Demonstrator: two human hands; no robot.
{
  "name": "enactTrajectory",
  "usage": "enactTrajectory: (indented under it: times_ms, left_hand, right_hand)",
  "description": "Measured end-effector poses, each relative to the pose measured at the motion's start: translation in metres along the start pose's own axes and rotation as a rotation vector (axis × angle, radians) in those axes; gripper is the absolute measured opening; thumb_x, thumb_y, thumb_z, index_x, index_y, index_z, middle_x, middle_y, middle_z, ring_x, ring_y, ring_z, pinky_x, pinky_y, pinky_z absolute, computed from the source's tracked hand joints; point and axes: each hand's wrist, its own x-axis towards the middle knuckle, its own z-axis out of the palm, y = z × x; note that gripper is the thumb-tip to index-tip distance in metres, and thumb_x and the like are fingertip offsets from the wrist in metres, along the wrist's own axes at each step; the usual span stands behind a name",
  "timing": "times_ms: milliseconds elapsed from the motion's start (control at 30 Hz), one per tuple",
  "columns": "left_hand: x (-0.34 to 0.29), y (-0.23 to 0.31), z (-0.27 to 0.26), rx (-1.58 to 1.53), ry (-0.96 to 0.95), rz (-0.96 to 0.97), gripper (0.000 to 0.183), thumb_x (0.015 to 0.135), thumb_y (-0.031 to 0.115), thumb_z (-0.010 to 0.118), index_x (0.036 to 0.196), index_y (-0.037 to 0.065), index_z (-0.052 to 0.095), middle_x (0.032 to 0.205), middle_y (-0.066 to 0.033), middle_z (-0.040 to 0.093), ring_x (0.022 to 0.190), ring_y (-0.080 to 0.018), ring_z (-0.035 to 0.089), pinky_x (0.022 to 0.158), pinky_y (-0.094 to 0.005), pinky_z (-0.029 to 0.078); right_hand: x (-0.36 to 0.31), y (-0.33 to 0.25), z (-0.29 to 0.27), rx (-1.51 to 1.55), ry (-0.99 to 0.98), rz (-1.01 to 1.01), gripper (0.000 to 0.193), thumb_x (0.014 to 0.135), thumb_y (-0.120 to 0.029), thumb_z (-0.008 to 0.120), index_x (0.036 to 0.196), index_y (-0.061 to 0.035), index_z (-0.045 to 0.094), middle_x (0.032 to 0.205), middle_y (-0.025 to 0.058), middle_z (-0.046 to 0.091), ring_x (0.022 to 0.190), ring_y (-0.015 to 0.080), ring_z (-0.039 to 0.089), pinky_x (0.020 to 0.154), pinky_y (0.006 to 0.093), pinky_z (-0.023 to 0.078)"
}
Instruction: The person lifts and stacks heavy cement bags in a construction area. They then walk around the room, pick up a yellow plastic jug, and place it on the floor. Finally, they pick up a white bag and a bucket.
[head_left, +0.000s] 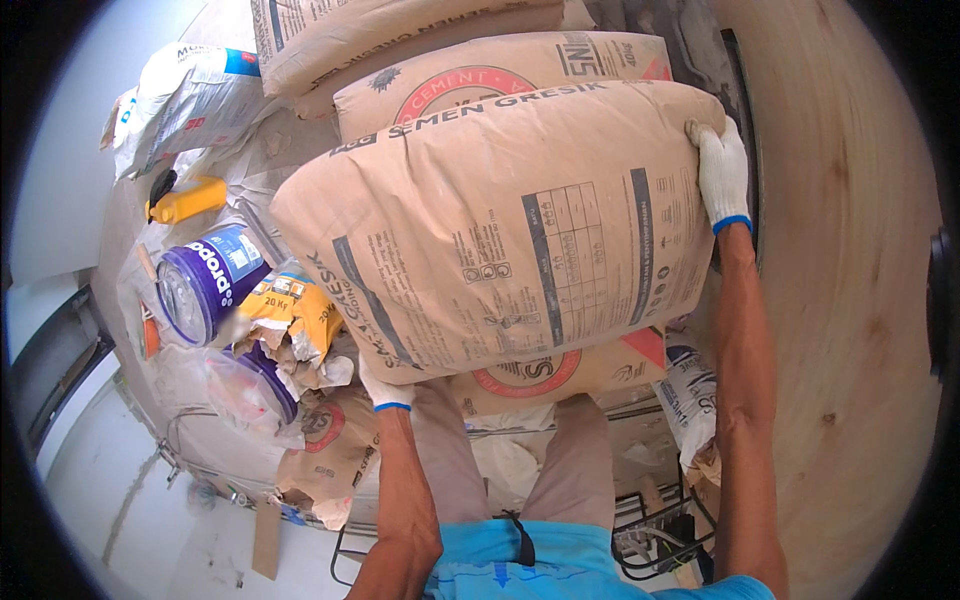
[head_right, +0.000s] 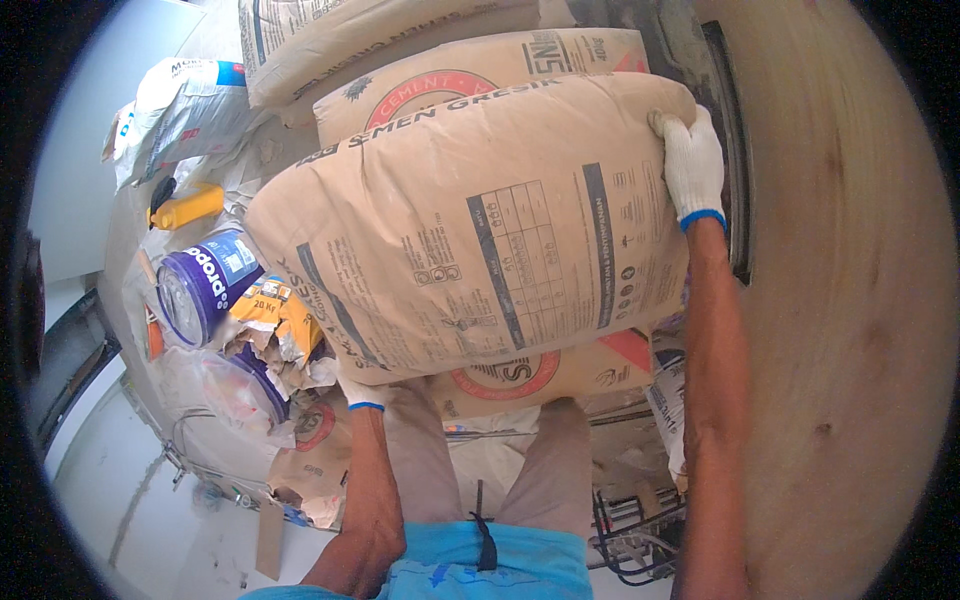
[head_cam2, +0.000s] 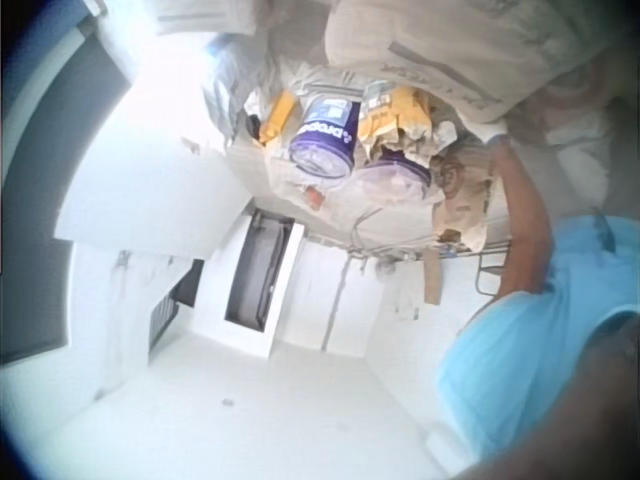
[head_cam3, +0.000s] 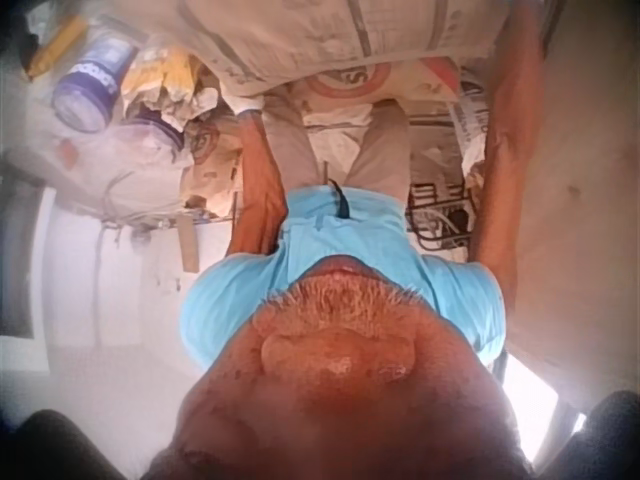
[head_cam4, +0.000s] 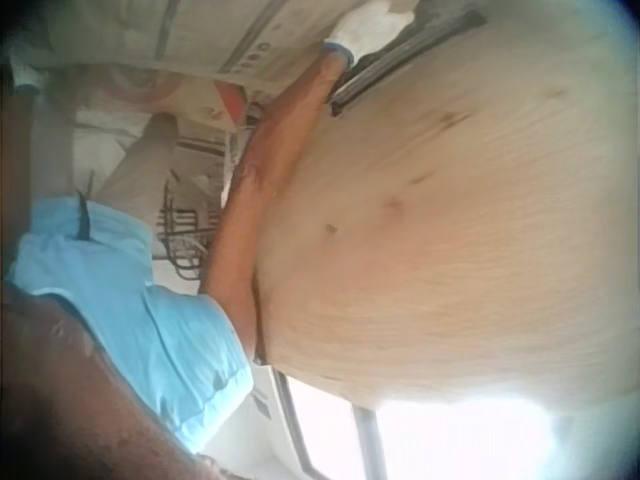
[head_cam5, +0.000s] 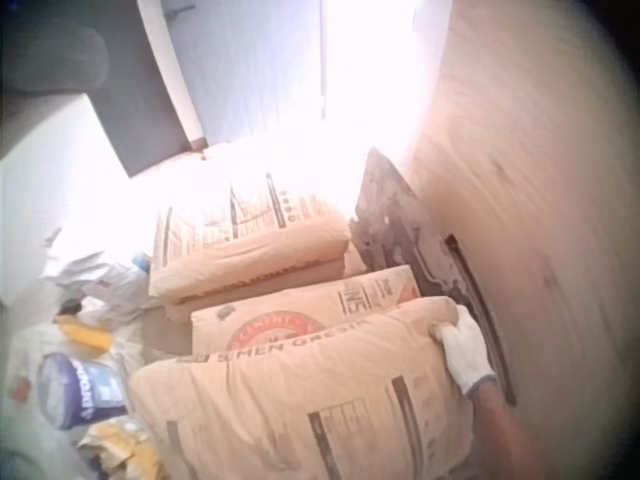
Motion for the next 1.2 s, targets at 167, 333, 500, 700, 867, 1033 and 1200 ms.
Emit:
enactTrajectory:
  times_ms: [167, 333, 500, 700, 867, 1033, 1200]
  left_hand:
    - [0.017, -0.019, -0.03, -0.028, 0.033, -0.054, 0.045, 0.106, 0.041, 0.039, 0.139, 0.016, 0.056, 0.138, -0.0052, 0.061, 0.124, -0.0302, 0.059, 0.105, -0.0513, 0.047]
    - [0.043, -0.022, -0.038, 0.099, 0.0, -0.081, 0.043, 0.107, 0.038, 0.04, 0.139, 0.013, 0.056, 0.136, -0.0063, 0.063, 0.123, -0.0281, 0.06, 0.101, -0.0487, 0.051]
    - [0.037, -0.002, -0.037, 0.664, -0.003, 0.06, 0.05, 0.106, 0.041, 0.049, 0.14, 0.004, 0.056, 0.132, -0.0089, 0.064, 0.121, -0.0259, 0.061, 0.105, -0.0402, 0.048]
    - [0.007, 0.031, 0.042, 0.704, 0.021, 0.73, 0.07, 0.107, 0.05, 0.046, 0.15, -0.006, 0.042, 0.154, -0.0121, 0.045, 0.137, -0.0228, 0.045, 0.117, -0.0375, 0.032]
    - [0.014, 0.069, 0.137, 0.529, -0.091, 0.573, 0.084, 0.102, 0.067, 0.042, 0.15, -0.002, 0.044, 0.154, -0.0117, 0.047, 0.137, -0.0267, 0.046, 0.116, -0.0389, 0.034]
    - [0.027, 0.087, 0.162, 0.547, -0.06, 0.627, 0.073, 0.103, 0.055, 0.05, 0.146, -0.004, 0.048, 0.146, -0.0145, 0.054, 0.128, -0.0263, 0.054, 0.11, -0.0387, 0.041]
    - [0.041, 0.107, 0.163, 0.72, -0.04, 0.86, 0.067, 0.1, 0.042, 0.058, 0.144, -0.009, 0.047, 0.144, -0.0194, 0.055, 0.127, -0.0279, 0.056, 0.11, -0.039, 0.041]
  right_hand:
    - [-0.005, 0.001, -0.001, -0.038, -0.038, -0.05, 0.046, 0.088, -0.031, 0.067, 0.121, 0.001, 0.064, 0.112, 0.0153, 0.072, 0.104, 0.0242, 0.066, 0.094, 0.0336, 0.047]
    - [-0.016, 0.001, 0.003, 0.024, 0.023, -0.048, 0.042, 0.089, -0.027, 0.068, 0.121, 0.0001, 0.064, 0.114, 0.0136, 0.072, 0.104, 0.0223, 0.066, 0.095, 0.0323, 0.047]
    - [-0.026, -0.001, 0.003, 0.055, 0.043, -0.049, 0.045, 0.088, -0.028, 0.07, 0.124, 0.0003, 0.064, 0.116, 0.0128, 0.072, 0.106, 0.0215, 0.065, 0.096, 0.032, 0.047]
    - [-0.046, 0.007, -0.003, 0.055, 0.085, -0.105, 0.05, 0.087, -0.03, 0.071, 0.127, -0.0012, 0.062, 0.117, 0.0132, 0.072, 0.107, 0.0221, 0.066, 0.096, 0.0334, 0.048]
    - [-0.062, 0.018, -0.008, -0.019, 0.113, -0.069, 0.06, 0.084, -0.038, 0.073, 0.132, -0.0033, 0.06, 0.117, 0.0149, 0.071, 0.104, 0.0259, 0.068, 0.093, 0.0367, 0.05]
    - [-0.063, 0.016, -0.01, -0.037, 0.091, -0.028, 0.067, 0.083, -0.044, 0.073, 0.134, -0.0026, 0.059, 0.12, 0.0166, 0.07, 0.108, 0.0283, 0.066, 0.095, 0.0369, 0.048]
    - [-0.068, 0.015, -0.006, -0.019, 0.121, -0.056, 0.057, 0.086, -0.04, 0.073, 0.129, -0.0024, 0.062, 0.11, 0.0087, 0.071, 0.093, 0.0171, 0.064, 0.085, 0.0319, 0.049]
